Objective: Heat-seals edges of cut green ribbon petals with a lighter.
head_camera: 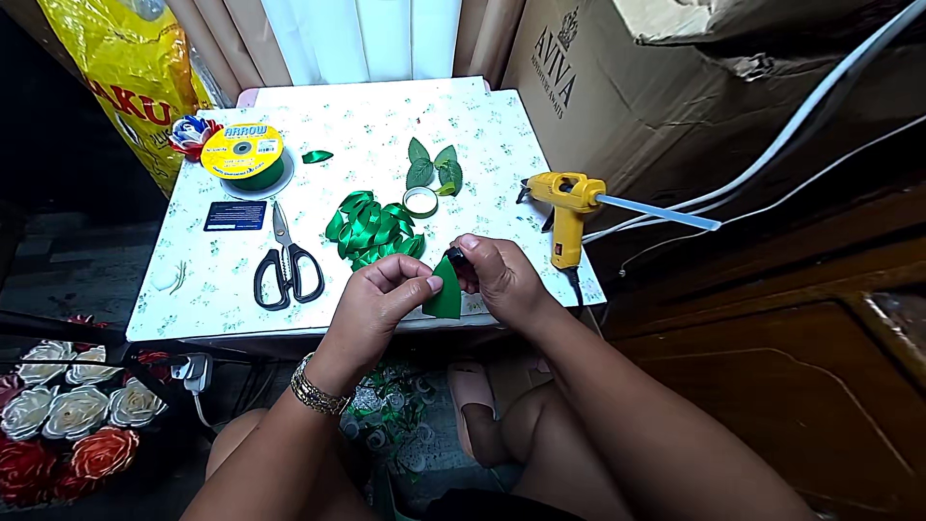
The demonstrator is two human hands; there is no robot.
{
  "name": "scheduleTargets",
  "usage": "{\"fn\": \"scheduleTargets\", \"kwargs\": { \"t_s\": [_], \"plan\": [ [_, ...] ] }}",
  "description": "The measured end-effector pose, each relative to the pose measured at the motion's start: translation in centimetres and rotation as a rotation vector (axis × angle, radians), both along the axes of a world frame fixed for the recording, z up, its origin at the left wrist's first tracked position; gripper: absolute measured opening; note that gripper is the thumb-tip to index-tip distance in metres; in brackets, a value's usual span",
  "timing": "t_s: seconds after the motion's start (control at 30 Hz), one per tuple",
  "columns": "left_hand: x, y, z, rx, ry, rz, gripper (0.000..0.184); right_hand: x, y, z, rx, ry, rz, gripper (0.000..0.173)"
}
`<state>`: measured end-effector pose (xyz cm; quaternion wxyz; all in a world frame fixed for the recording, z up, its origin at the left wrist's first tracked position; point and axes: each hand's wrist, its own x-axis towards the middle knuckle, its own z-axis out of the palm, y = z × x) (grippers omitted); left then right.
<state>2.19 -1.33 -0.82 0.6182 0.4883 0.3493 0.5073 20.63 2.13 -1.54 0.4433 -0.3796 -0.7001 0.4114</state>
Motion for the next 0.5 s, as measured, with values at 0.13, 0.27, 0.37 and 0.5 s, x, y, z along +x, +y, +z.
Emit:
{"fn": "scheduleTargets", "kwargs": {
  "t_s": [0.13,0.27,0.37,0.5],
  "plan": [
    [-0.26,0.06,0.20,0.015,0.014,0.025,0.015,0.08,0.00,-0.18,0.023,-0.017,0.021,0.046],
    [-0.57,0.13,0.31,0.026,0.023,0.050,0.016,0.18,0.03,-0.29,0.057,-0.034,0.061,0.047],
    [-0.79,0.19,0.42,0.025,0.011,0.069,0.016,0.23,0.09,-0.48,0.068,-0.044,0.086,0.049],
    [-1.04,0.29,0.60,0.035,0.019,0.092,0.017,0.25,0.15,-0.81,0.077,-0.052,0.117,0.051]
  ]
}}
